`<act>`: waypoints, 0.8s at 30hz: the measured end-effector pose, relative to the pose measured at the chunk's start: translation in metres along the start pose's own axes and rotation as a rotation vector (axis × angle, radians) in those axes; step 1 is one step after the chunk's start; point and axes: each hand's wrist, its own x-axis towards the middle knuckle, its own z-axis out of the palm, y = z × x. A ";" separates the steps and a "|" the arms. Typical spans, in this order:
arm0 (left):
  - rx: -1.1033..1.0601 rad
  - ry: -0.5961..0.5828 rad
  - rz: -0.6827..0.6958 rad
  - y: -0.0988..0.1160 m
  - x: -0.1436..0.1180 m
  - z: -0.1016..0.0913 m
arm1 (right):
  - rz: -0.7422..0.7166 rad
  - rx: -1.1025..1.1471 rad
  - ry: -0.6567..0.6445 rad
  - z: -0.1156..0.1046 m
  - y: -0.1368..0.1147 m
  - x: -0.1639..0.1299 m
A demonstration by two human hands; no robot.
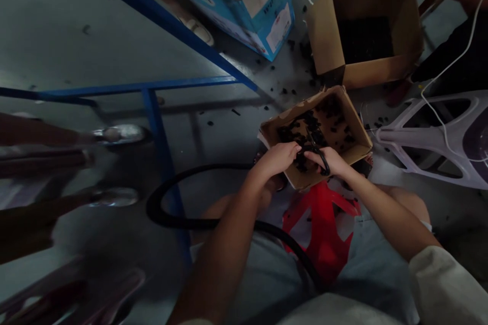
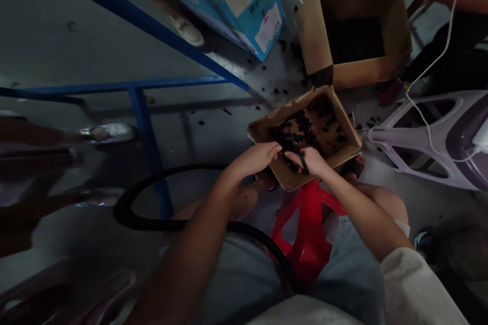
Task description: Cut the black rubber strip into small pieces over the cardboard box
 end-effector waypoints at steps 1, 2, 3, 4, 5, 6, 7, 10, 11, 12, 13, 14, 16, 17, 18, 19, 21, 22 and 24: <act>0.010 0.000 -0.009 0.000 0.000 0.001 | -0.030 0.025 0.000 0.000 -0.002 0.000; 0.017 0.005 -0.019 0.000 -0.001 0.000 | -0.056 0.041 -0.004 -0.001 -0.003 0.001; 0.022 0.019 -0.028 0.001 -0.002 0.000 | -0.071 0.050 0.000 -0.001 -0.004 0.002; 0.023 0.040 -0.035 0.002 -0.003 -0.001 | -0.077 0.060 0.011 -0.001 -0.005 0.002; 0.024 0.066 -0.040 0.003 -0.003 -0.002 | -0.074 0.071 0.028 -0.002 -0.006 0.003; 0.023 0.092 -0.041 0.004 -0.004 -0.003 | -0.065 0.089 0.051 -0.002 -0.006 0.004; 0.018 0.114 -0.036 0.005 -0.004 -0.004 | -0.054 0.114 0.073 -0.001 -0.007 0.004; -0.020 0.103 0.024 0.008 -0.003 -0.002 | -0.008 0.230 0.114 0.000 -0.008 0.006; -0.036 0.088 0.055 0.009 -0.002 0.000 | 0.005 0.263 0.124 0.001 -0.008 0.007; -0.049 0.080 0.084 0.010 -0.001 0.002 | 0.011 0.284 0.133 0.001 -0.008 0.007; -0.059 0.080 0.107 0.010 -0.001 0.004 | 0.009 0.294 0.142 0.001 -0.008 0.008; -0.065 0.085 0.122 0.011 0.000 0.005 | -0.001 0.295 0.149 0.001 -0.008 0.008; -0.072 0.097 0.130 0.012 0.000 0.006 | -0.040 0.294 0.157 0.000 -0.007 0.009; -0.074 0.098 0.127 0.012 0.000 0.005 | -0.062 0.301 0.162 -0.001 -0.007 0.010; -0.074 0.098 0.124 0.013 -0.001 0.004 | -0.085 0.312 0.172 -0.002 -0.007 0.010; -0.065 0.099 0.117 0.014 -0.001 0.003 | -0.110 0.324 0.187 -0.003 -0.007 0.011; -0.005 0.118 0.082 0.017 -0.003 0.001 | -0.169 0.332 0.225 -0.004 -0.008 0.011; 0.041 0.131 0.058 0.018 -0.003 0.000 | -0.195 0.326 0.243 -0.005 -0.009 0.011; 0.121 0.160 0.015 0.019 -0.005 -0.002 | -0.223 0.308 0.266 -0.006 -0.010 0.010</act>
